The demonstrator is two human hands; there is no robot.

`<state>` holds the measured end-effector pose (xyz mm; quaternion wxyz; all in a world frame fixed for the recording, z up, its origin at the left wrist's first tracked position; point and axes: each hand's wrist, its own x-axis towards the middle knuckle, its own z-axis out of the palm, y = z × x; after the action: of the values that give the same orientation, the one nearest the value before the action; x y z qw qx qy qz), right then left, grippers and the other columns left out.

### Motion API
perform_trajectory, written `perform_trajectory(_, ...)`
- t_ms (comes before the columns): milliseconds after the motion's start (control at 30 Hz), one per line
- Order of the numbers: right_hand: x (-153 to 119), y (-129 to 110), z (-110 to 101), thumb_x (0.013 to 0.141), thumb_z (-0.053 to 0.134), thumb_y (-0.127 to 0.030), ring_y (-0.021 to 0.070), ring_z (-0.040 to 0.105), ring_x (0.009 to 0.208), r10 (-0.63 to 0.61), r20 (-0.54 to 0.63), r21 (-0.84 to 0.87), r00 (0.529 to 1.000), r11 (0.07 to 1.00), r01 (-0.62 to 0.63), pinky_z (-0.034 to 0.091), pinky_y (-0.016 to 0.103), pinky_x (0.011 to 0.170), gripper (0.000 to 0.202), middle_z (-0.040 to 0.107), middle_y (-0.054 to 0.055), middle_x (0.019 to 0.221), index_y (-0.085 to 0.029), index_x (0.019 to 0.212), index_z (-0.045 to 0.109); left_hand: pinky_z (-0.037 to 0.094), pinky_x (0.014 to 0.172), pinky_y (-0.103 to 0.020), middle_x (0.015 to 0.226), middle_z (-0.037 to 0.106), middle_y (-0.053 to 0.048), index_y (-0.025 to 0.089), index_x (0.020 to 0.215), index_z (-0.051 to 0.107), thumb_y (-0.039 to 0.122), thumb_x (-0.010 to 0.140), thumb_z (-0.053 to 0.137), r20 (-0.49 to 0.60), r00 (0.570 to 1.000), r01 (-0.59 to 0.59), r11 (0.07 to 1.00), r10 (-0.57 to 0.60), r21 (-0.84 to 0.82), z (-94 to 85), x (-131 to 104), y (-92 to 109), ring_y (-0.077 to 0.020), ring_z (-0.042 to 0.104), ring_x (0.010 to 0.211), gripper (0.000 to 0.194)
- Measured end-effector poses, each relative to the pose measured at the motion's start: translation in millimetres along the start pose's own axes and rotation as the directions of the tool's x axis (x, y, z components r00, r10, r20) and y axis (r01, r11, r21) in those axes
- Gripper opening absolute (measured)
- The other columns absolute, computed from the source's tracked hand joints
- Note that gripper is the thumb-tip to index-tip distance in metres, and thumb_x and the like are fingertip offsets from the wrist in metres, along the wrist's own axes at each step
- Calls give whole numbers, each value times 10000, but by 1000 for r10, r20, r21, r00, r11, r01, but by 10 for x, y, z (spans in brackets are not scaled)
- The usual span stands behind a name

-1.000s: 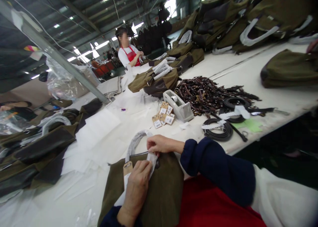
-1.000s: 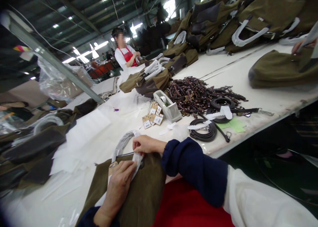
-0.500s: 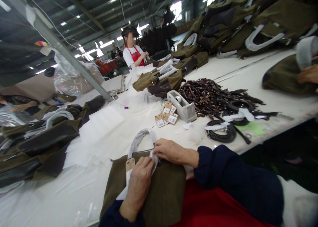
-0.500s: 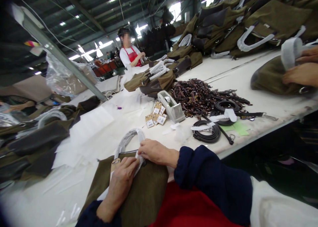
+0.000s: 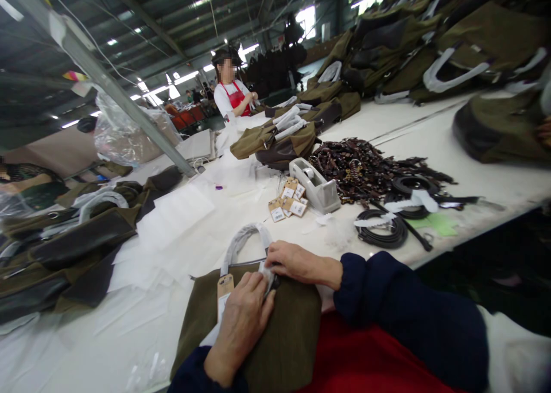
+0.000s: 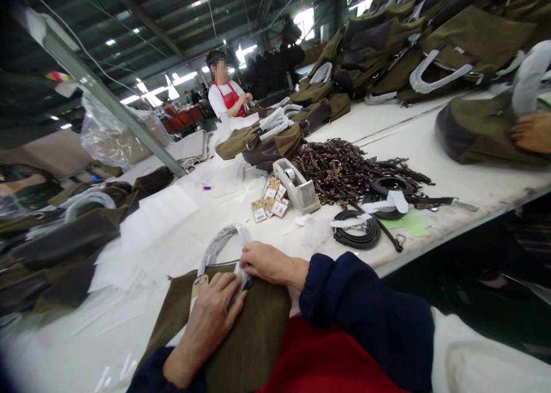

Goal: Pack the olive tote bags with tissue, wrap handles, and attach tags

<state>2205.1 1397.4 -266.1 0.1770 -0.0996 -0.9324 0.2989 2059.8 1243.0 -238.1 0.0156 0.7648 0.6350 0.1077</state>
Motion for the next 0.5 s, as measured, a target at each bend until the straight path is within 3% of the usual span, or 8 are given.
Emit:
perform_trajectory(167, 23, 27, 10, 889, 649, -147, 200, 579, 936, 12, 8, 25, 1000, 1000, -12, 468, 303, 858, 121, 625, 83, 984, -145, 979, 730, 538, 843, -404, 1026, 630, -60, 184, 1012, 619, 105, 866, 620, 32, 999, 18, 998, -20, 56, -76, 40, 15, -244, 579, 959, 166)
perform_trajectory(367, 45, 54, 32, 910, 614, -149, 195, 580, 909, -1, 10, 26, 1000, 1000, 1, 474, 303, 847, 140, 633, 91, 967, -131, 965, 742, 574, 739, -404, 857, 645, -75, 132, 883, 655, -5, 805, 565, 84, 993, -114, 919, 88, 378, -10, 128, 60, -266, 605, 830, 182)
perform_trajectory(500, 34, 41, 5, 894, 582, -92, 201, 583, 916, -14, 15, 17, 1000, 1000, 14, 478, 314, 857, 199, 637, 112, 987, -111, 1007, 744, 564, 760, -392, 866, 659, -71, 146, 859, 644, 8, 841, 564, 35, 997, -82, 935, 74, 345, -45, 141, 44, -257, 621, 849, 161)
